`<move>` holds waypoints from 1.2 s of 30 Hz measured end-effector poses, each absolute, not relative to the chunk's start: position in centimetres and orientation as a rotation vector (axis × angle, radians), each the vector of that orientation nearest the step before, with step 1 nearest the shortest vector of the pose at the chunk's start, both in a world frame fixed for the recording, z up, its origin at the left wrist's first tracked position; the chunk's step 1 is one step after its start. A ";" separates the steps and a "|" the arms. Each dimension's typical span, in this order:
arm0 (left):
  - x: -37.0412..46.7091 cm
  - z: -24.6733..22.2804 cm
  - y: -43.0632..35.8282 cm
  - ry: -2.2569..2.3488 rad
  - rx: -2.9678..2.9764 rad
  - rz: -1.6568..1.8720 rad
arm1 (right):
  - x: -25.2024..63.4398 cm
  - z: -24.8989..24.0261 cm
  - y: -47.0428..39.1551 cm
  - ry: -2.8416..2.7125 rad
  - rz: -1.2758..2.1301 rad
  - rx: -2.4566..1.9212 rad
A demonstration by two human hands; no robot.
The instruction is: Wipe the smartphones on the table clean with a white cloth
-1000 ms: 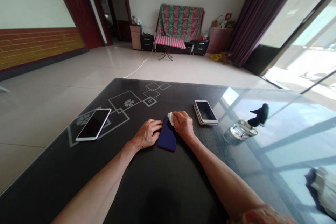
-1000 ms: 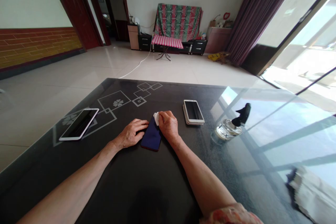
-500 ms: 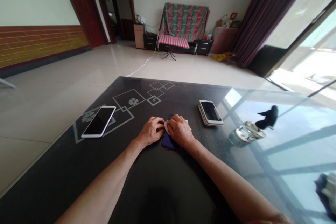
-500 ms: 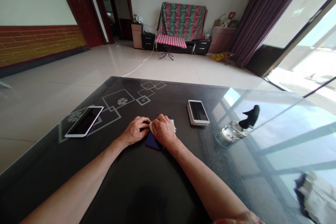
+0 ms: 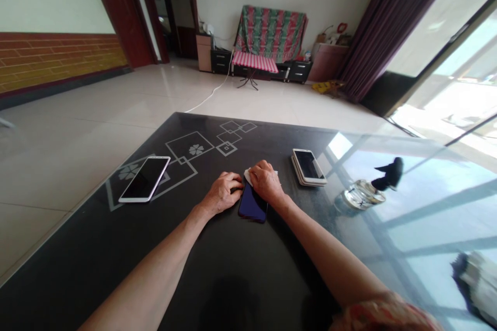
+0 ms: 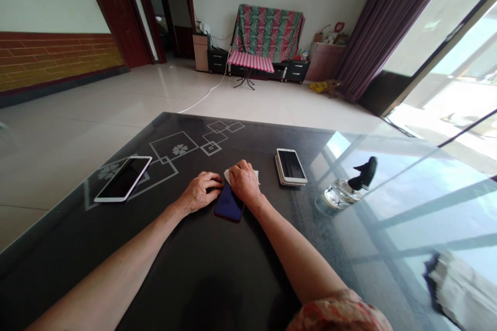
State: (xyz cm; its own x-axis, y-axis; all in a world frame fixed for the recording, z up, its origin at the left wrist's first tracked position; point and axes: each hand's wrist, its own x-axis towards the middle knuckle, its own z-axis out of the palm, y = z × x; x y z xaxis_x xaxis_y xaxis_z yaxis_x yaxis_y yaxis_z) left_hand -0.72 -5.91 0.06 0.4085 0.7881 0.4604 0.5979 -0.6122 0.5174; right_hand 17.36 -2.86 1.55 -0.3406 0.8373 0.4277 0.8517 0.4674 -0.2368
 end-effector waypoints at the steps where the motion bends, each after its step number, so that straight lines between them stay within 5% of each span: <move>1: -0.7 0.0 -5.9 1.211 2.388 1.012 | 17.5 1.6 -3.6 -2.244 -0.021 -1.369; 11: -1.0 -0.3 -5.5 1.251 2.345 1.062 | 18.1 2.1 -9.8 -2.342 0.129 -1.148; 26: -0.9 0.0 -5.8 1.234 2.405 0.960 | 17.6 1.9 -1.0 -2.191 -0.075 -1.541; 36: -1.2 -0.9 -5.3 1.202 2.407 1.015 | 18.6 1.8 -8.6 -2.348 -0.010 -1.208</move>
